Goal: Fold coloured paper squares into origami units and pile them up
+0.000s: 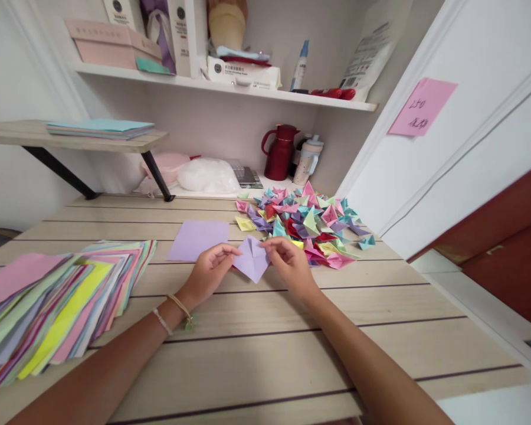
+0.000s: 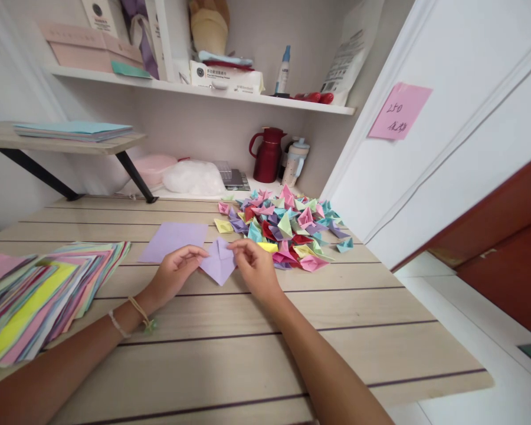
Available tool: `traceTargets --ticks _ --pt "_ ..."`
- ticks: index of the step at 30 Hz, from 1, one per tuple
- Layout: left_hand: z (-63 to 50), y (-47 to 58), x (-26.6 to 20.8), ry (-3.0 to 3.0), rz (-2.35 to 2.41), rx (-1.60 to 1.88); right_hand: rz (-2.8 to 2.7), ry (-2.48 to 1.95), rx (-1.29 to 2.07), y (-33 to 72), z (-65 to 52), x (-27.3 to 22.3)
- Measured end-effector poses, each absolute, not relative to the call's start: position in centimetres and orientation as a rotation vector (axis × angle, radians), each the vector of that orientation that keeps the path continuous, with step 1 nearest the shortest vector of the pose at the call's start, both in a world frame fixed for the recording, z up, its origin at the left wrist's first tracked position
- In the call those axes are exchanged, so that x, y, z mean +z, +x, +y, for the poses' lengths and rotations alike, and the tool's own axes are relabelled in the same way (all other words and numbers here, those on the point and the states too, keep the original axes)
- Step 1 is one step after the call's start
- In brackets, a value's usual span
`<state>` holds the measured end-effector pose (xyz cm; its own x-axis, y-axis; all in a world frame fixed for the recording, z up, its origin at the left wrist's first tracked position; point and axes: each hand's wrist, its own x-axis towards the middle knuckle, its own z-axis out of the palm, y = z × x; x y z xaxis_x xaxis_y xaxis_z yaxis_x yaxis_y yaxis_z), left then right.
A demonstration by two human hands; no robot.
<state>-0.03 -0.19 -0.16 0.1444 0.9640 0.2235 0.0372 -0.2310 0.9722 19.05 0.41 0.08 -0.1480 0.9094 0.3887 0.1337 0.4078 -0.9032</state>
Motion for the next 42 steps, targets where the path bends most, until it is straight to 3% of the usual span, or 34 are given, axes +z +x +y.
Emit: traceTargets --ticks 12,22,42 --pt "0.2 -0.5 -1.1 1.724 1.192 1.266 -1.877 -1.025 0.556 19.2 -0.1 0.7" --pt "-0.1 0.0 -0.3 1.435 1.0 1.133 -1.992 -0.946 0.739 18.6 -0.6 1.2" --pt "0.2 -0.2 -0.3 1.469 0.972 1.126 -1.769 -0.946 1.212 18.6 -0.7 1.3"
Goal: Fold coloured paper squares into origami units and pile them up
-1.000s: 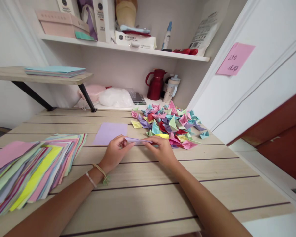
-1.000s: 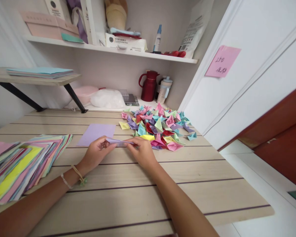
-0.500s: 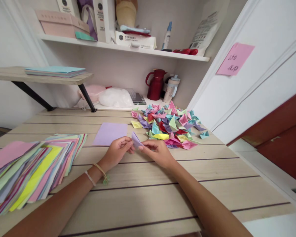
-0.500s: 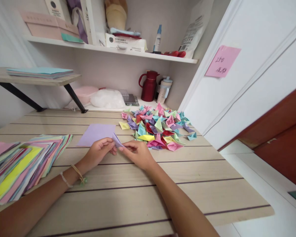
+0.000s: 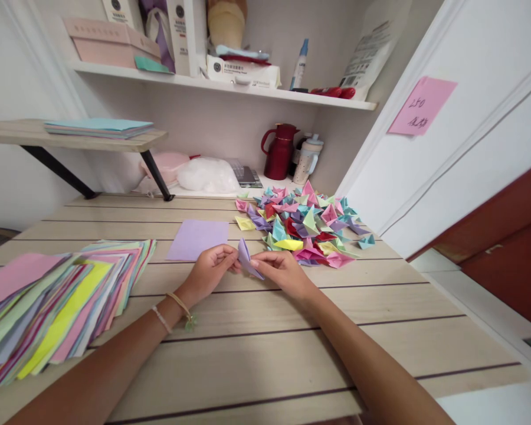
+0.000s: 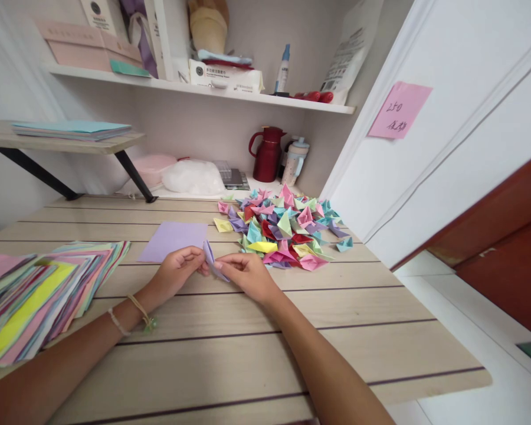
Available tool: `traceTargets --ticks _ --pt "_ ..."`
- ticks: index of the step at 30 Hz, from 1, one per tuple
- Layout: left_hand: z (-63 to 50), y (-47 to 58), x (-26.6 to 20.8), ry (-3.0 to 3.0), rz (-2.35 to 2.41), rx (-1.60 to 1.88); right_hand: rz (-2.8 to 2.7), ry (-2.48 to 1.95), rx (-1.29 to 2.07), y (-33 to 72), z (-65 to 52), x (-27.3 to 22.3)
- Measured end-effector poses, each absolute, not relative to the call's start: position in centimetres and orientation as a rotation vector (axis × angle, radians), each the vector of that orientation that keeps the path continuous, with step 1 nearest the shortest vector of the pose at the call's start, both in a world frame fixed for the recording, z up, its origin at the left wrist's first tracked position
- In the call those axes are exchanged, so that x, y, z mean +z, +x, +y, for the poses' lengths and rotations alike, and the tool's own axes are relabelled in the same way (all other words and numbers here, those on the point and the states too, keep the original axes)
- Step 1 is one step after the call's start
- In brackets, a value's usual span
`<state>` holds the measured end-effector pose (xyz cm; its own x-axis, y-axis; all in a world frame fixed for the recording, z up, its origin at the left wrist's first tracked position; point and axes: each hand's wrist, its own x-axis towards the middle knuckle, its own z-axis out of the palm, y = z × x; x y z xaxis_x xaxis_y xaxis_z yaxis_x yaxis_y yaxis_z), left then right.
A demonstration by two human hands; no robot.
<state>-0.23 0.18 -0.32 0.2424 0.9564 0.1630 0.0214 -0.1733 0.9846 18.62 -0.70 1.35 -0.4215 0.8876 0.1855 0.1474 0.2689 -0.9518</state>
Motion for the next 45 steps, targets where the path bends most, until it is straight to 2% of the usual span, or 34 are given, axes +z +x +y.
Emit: traceTargets --ticks 6,15,25,29,37,45 --pt "0.1 -0.2 -0.2 1.455 0.977 1.15 -1.786 -0.911 1.144 18.6 -0.3 0.7" --pt "0.0 -0.1 -0.3 1.466 0.934 1.088 -1.964 -1.03 0.674 18.7 -0.5 0.4" --pt "0.1 -0.4 -0.1 1.428 0.851 0.956 -1.93 -0.914 0.587 18.6 -0.7 0.9" --pt "0.2 -0.3 -0.3 1.387 0.89 1.034 -1.957 -0.888 0.665 18.5 -0.5 0.4" --pt "0.0 -0.4 0.2 1.434 0.955 1.174 -1.763 -0.915 1.062 18.6 -0.3 0.4" --pt "-0.2 -0.1 -0.4 1.439 0.938 1.104 -1.609 -0.886 1.022 18.4 -0.1 0.4"
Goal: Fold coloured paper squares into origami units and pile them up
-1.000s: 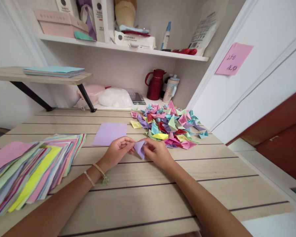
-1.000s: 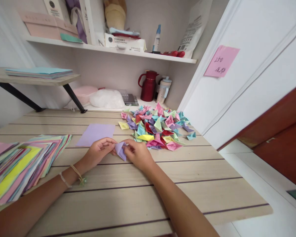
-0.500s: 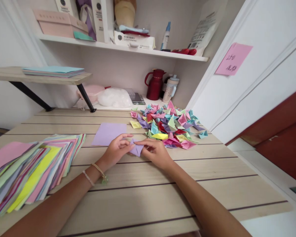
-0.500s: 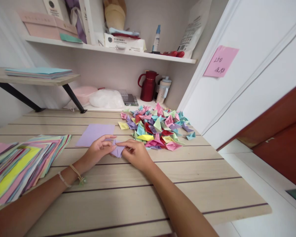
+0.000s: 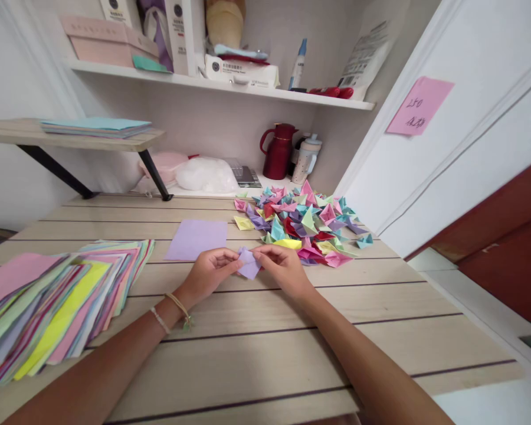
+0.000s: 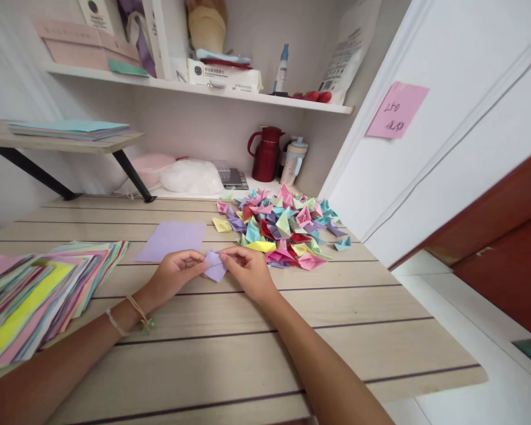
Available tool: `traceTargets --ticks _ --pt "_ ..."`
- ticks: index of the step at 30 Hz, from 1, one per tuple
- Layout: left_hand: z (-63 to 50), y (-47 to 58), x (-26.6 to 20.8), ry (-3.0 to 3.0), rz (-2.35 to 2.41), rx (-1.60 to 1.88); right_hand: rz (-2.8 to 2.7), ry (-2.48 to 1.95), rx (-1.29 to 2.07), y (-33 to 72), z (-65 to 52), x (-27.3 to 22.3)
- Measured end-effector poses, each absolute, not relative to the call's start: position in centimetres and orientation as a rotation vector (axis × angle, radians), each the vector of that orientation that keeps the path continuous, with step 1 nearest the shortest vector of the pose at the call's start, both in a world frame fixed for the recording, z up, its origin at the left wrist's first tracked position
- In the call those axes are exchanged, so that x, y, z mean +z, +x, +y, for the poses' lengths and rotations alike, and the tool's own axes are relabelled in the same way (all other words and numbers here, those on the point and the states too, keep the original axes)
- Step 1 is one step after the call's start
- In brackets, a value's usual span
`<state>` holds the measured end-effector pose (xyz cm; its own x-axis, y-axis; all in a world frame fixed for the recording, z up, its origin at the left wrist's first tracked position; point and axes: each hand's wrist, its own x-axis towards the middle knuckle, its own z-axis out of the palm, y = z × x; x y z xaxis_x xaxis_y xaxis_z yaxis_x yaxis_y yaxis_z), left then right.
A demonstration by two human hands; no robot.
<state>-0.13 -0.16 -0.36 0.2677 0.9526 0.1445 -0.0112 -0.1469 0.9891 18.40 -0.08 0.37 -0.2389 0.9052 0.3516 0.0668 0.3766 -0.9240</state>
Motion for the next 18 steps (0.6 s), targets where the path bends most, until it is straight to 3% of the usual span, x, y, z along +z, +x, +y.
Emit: traceTargets --ticks 4,18 --pt "-0.3 0.06 -0.17 1.408 0.905 1.136 -1.573 -0.856 1.086 18.31 0.01 -0.04" --pt "-0.16 -0.19 -0.72 1.64 1.023 1.12 -1.944 -0.957 0.61 18.74 -0.43 0.77"
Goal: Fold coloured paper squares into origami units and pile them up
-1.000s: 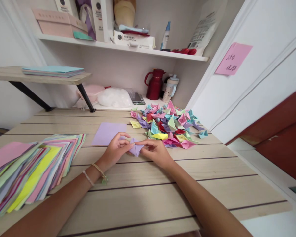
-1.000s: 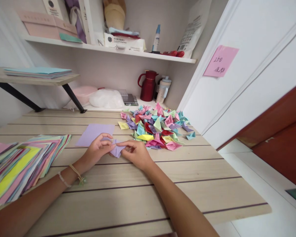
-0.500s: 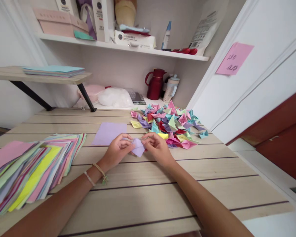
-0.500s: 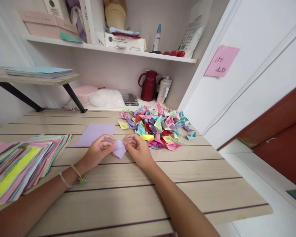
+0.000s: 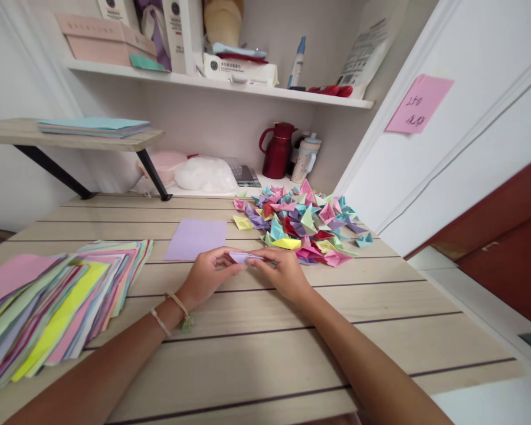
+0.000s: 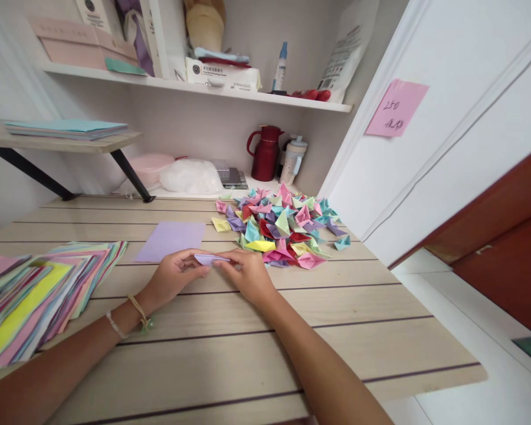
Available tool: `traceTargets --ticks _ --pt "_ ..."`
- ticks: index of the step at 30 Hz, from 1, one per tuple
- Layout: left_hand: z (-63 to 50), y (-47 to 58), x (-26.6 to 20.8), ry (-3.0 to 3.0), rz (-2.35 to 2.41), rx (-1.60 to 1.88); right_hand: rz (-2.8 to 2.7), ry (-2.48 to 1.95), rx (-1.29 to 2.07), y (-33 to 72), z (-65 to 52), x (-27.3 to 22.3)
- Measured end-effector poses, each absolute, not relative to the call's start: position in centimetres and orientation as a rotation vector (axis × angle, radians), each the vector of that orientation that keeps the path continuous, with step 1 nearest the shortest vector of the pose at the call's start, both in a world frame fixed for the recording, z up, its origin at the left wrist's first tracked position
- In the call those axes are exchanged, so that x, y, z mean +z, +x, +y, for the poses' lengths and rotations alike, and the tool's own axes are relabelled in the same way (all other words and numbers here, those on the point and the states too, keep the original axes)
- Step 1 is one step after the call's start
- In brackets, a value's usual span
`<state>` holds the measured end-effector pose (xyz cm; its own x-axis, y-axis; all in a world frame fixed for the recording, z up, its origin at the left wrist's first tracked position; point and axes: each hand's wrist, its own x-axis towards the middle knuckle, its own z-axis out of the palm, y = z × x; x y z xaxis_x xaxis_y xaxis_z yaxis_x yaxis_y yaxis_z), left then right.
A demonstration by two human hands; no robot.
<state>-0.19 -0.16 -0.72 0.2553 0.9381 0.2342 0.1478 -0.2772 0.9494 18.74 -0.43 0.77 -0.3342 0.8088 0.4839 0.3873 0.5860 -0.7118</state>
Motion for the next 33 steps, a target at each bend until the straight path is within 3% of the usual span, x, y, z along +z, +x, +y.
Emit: traceTargets --ticks 16,23,33 --pt "-0.2 -0.2 -0.6 1.8 1.047 1.148 -1.869 -0.957 0.832 18.5 -0.5 0.7" --pt "-1.0 0.2 0.1 2.146 1.059 1.111 -1.926 -0.998 0.712 18.4 -0.7 0.4" --pt "-0.7 0.1 -0.5 1.661 0.994 1.135 -1.743 -0.961 0.85 18.3 -0.3 0.0"
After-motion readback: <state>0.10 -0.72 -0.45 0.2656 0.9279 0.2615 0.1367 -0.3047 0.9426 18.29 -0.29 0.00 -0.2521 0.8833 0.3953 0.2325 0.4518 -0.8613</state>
